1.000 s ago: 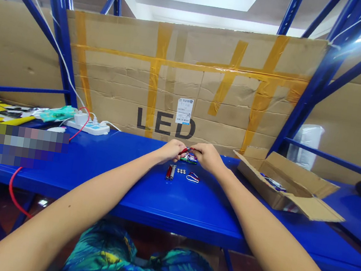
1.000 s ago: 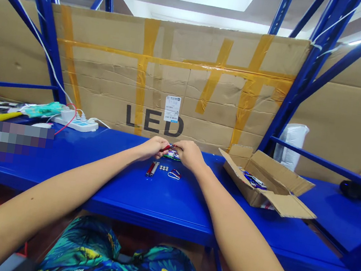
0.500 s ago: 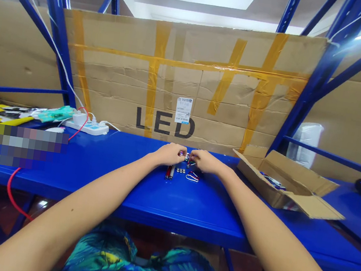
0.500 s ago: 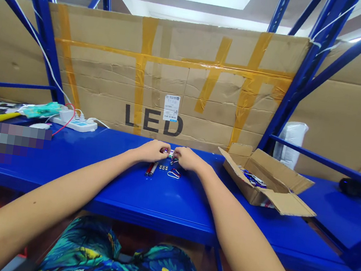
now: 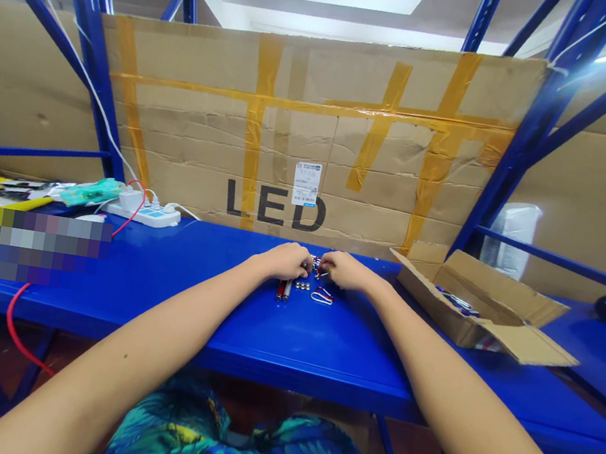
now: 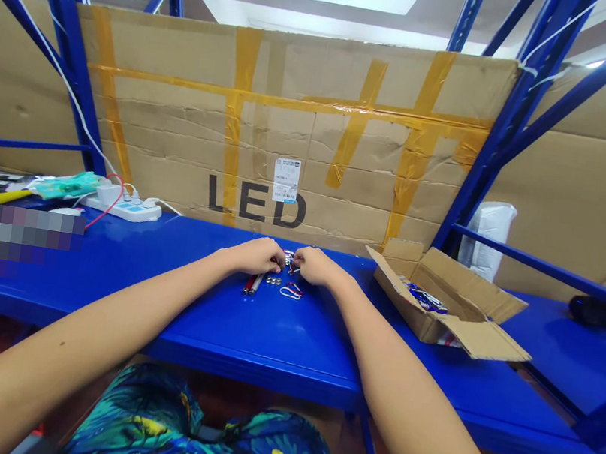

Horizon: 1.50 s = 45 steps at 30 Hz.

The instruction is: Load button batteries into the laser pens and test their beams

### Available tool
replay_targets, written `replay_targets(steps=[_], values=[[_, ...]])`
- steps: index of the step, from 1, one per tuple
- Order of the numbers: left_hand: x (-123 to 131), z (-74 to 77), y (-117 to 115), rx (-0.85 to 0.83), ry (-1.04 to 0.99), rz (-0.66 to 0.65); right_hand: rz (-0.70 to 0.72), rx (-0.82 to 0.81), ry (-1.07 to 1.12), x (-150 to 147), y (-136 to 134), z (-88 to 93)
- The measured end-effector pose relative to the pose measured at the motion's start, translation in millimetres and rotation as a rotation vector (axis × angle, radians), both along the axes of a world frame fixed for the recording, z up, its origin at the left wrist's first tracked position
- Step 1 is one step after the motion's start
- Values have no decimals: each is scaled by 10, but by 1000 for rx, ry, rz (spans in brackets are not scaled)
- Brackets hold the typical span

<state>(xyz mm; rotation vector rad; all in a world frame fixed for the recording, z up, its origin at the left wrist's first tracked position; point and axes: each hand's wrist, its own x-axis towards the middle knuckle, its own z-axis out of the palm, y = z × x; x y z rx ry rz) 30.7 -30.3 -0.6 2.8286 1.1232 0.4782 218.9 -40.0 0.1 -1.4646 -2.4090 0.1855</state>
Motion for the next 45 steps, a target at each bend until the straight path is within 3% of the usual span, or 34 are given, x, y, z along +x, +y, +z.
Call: replay_targets(steps=[9, 19, 27, 45], values=[[-33, -6, 31, 23, 40, 17, -101, -148, 98, -12, -27, -5], [-63, 76, -10, -110, -56, 136, -19, -152, 407, -16, -5, 52], [-11, 12, 68, -108, -67, 232, 75, -24, 195, -60, -39, -45], [32, -28, 102, -205, -83, 242, 93, -52, 180, -99, 24, -109]])
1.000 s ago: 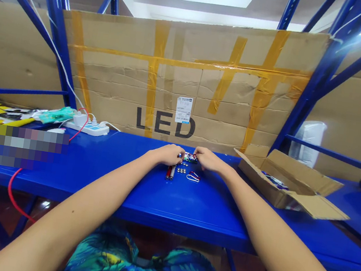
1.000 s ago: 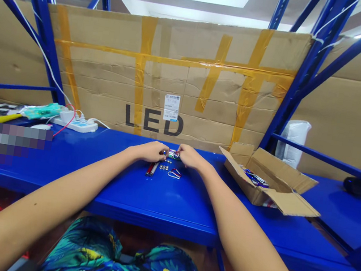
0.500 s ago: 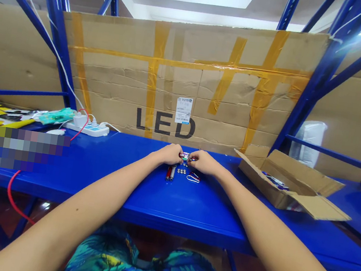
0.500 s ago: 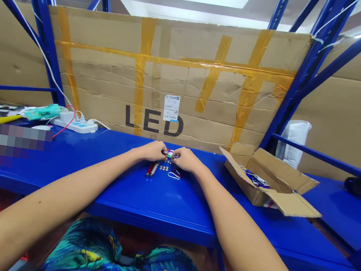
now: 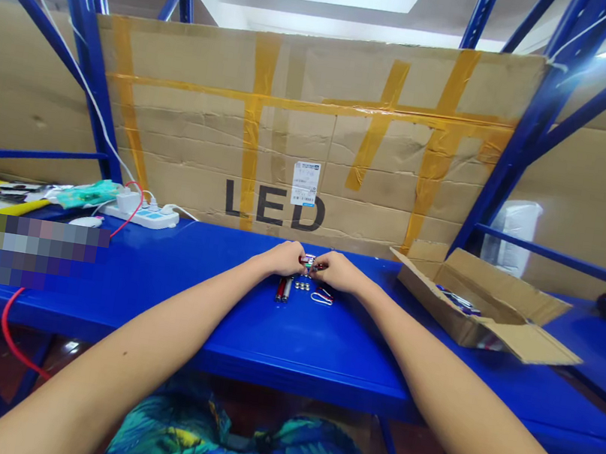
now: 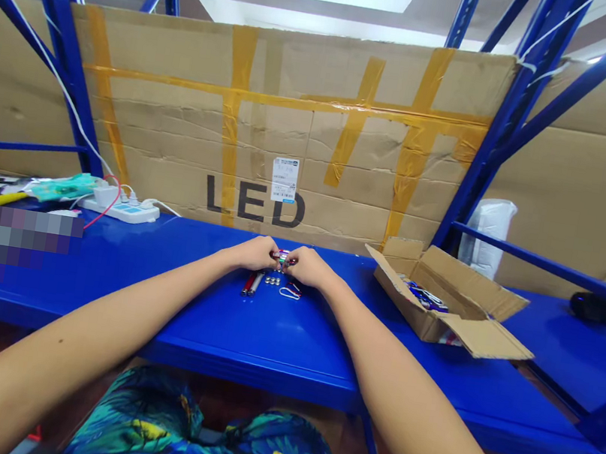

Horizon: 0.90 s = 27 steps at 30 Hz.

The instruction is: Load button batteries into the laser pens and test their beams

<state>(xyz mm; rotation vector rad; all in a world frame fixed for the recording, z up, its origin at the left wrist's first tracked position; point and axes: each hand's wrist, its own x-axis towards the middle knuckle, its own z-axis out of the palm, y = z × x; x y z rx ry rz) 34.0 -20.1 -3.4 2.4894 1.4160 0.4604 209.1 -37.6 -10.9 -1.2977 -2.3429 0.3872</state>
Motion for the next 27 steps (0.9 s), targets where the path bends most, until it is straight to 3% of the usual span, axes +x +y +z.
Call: replay_targets(steps=[27], values=[[-95, 100, -109, -102, -5, -57, 95, -63, -42, -9, -26, 34]])
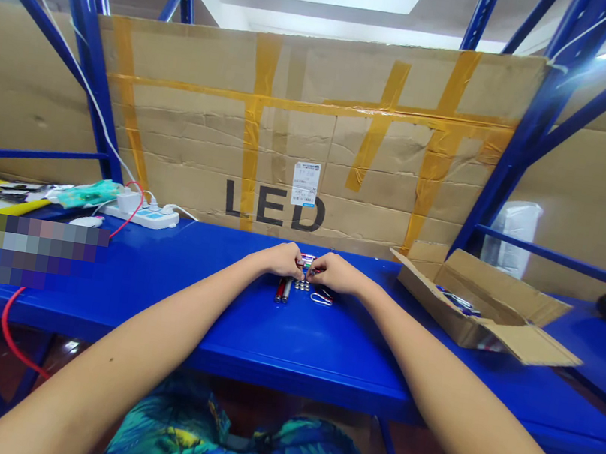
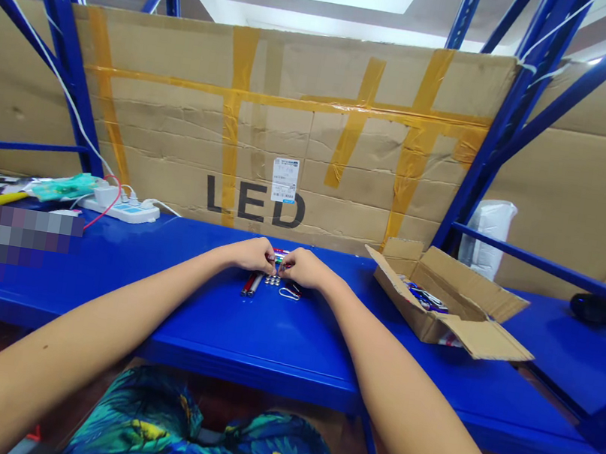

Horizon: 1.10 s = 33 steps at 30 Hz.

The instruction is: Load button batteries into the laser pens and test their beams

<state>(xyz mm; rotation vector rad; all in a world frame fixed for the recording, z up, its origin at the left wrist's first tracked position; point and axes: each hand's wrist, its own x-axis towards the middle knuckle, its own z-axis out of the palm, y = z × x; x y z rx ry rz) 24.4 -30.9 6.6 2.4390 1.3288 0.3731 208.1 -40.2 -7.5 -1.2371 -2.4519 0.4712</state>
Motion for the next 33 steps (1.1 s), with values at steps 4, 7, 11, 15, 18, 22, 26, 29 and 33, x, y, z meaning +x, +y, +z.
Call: replay_targets(steps=[4, 7, 11, 15, 18, 22, 26, 29, 33], values=[[6, 13, -29, -2, 3, 2, 0, -5, 1, -8, -14, 6], [12, 33, -57, -22, 7, 5, 0, -8, 4, -19, -38, 19], [1, 58, -50, -6, -7, 18, -19, -16, 24, -15, -46, 38], [-71, 77, -5, 50, -71, 108, -69, 29, 52, 32, -33, 76], [-169, 107, -5, 98, 6, 193, -91, 63, 52, 75, -19, 102], [-286, 171, -57, 60, 185, 309, -120, 92, 27, 110, -2, 114], [-322, 221, -106, 12, 216, 370, -130, 90, -26, 111, -21, 130], [-316, 235, -129, -38, 224, 368, -135, 89, -69, 101, -53, 150], [-312, 237, -134, -65, 220, 354, -153, 78, -106, 97, -74, 163]])
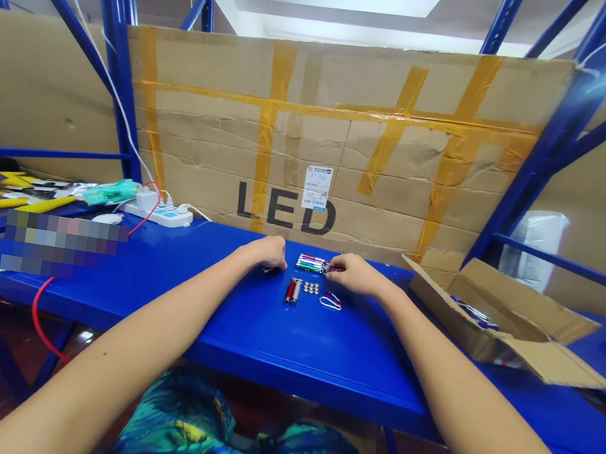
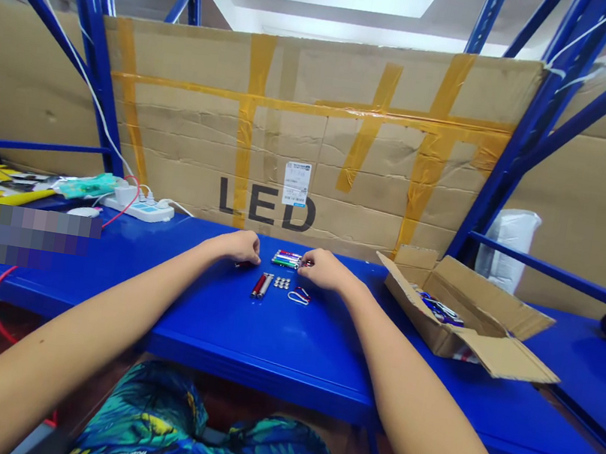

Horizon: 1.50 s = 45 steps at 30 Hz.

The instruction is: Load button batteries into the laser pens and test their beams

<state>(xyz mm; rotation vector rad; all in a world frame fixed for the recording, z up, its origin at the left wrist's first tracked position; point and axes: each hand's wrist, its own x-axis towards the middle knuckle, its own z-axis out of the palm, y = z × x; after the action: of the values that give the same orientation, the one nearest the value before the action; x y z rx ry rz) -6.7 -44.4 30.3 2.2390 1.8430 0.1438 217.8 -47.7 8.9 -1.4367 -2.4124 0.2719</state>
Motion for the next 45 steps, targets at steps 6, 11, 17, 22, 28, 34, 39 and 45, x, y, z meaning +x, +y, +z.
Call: replay_targets(steps=[6, 11, 17, 22, 28, 34, 39, 45], values=[[-10, -17, 28, -12, 1, 22, 13, -16, -26, 14, 15, -21], [-11, -15, 34, -37, -28, 36, 23, -24, -28, 21, 8, -26], [-38, 2, 59, -37, -65, 38, 21, -28, -35, 12, -31, 3], [-67, -5, 74, -107, -127, 43, 23, -9, -48, 17, -30, 3], [-65, -2, 26, -242, -238, 11, 29, -2, -51, 24, -26, -6], [-38, -2, -32, -422, -353, -31, 33, -6, -59, 11, -34, 1], [-8, -9, -67, -452, -371, -44, 33, -20, -58, 9, -31, -6], [25, 18, -133, -452, -366, -50, 37, -8, -64, 17, -19, -18]])
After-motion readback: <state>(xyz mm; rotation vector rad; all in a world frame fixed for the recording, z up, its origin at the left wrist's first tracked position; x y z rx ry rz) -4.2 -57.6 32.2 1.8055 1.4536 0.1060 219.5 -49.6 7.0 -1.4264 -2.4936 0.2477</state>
